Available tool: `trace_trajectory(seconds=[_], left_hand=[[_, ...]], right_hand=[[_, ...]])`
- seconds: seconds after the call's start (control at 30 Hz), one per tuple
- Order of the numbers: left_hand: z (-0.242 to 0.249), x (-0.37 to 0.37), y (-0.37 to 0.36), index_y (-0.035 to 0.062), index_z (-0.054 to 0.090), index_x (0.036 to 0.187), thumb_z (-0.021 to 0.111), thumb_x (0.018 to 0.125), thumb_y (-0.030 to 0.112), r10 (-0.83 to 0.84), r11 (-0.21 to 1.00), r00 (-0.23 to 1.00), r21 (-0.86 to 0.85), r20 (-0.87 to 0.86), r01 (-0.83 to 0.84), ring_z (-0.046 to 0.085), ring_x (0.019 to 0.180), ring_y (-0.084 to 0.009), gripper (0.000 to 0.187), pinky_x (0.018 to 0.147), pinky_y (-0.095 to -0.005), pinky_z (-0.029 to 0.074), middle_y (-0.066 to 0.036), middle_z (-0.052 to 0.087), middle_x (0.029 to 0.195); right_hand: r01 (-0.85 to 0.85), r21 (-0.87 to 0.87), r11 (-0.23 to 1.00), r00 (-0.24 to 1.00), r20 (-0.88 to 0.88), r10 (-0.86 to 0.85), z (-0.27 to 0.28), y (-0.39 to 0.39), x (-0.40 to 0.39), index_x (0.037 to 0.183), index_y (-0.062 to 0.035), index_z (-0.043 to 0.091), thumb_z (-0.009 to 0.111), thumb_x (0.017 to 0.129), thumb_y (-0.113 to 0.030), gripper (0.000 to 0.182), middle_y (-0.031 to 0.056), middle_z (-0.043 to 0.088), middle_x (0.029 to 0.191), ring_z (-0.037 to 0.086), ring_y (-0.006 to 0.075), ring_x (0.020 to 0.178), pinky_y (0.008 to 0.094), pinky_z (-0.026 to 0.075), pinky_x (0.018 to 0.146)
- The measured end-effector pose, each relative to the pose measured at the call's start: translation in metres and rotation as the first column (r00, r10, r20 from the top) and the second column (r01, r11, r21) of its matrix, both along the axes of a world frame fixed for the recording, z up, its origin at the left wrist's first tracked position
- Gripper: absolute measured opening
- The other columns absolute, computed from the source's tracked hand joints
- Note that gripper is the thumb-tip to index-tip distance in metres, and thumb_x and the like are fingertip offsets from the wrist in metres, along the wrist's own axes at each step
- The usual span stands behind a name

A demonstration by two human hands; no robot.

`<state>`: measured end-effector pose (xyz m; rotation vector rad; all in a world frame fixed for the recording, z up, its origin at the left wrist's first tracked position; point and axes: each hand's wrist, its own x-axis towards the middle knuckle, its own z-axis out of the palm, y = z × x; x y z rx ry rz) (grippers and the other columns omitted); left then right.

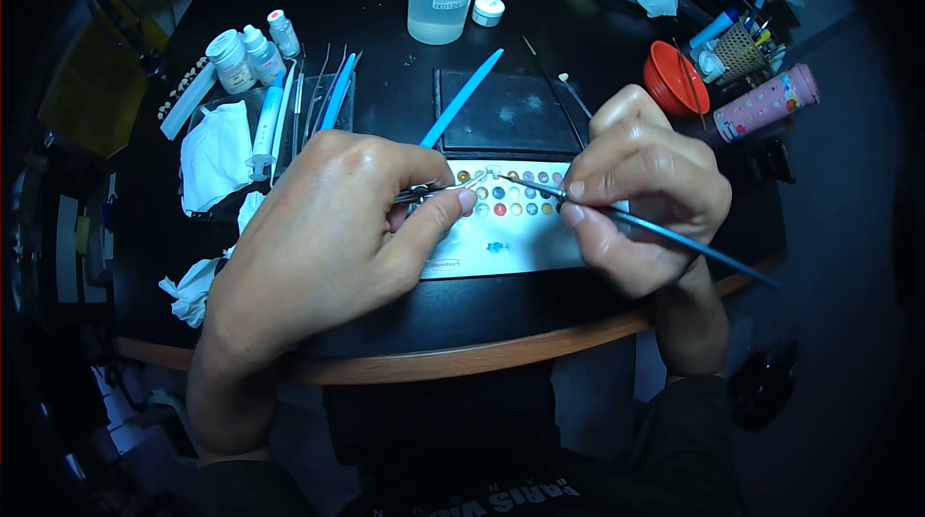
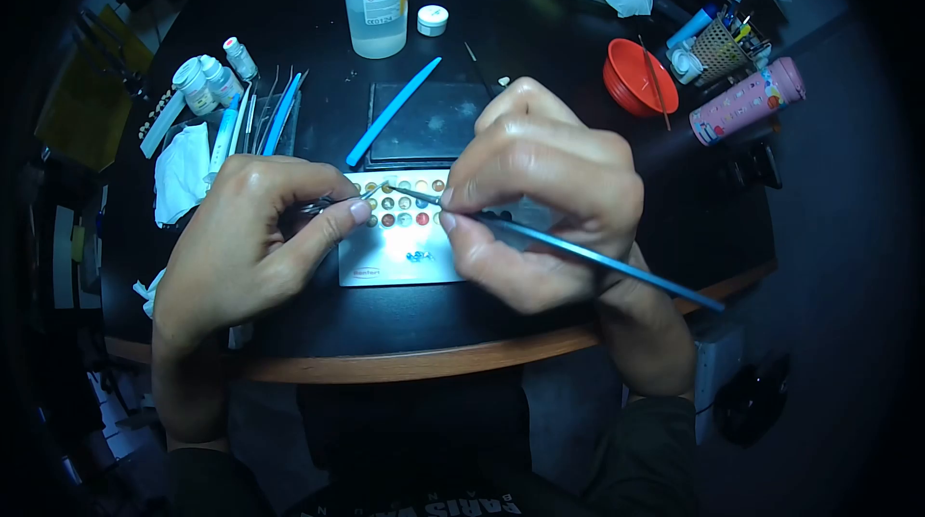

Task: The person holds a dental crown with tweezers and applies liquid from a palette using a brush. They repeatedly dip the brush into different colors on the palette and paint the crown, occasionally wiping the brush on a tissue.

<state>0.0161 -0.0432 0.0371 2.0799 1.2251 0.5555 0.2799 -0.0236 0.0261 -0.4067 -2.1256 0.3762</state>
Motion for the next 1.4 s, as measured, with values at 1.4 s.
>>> trace_trajectory(seconds=[1.4], left_hand=[[-0.0084, -0.0035, 0.0013, -0.0058, 0.082, 0.099, 0.082, 0.090, 0.011, -0.047, 0.993, 0.999, 0.108, 0.027, 0.044, 0.069, 0.060, -0.0188, 0.018, 0.053, -0.0297, 0.050, -0.017, 0.075, 0.076]], right_hand=[[0.062, 0.109, 0.992, 0.998, 0.017, -0.064, -0.0074, -0.0037, -0.0058, 0.070, -0.0033, 0.066, 0.075, 0.057, 0.001, 0.017, 0.0058, 0.067, 0.069, 0.054, 0.0202, 0.064, 0.0319, 0.041, 0.058]])
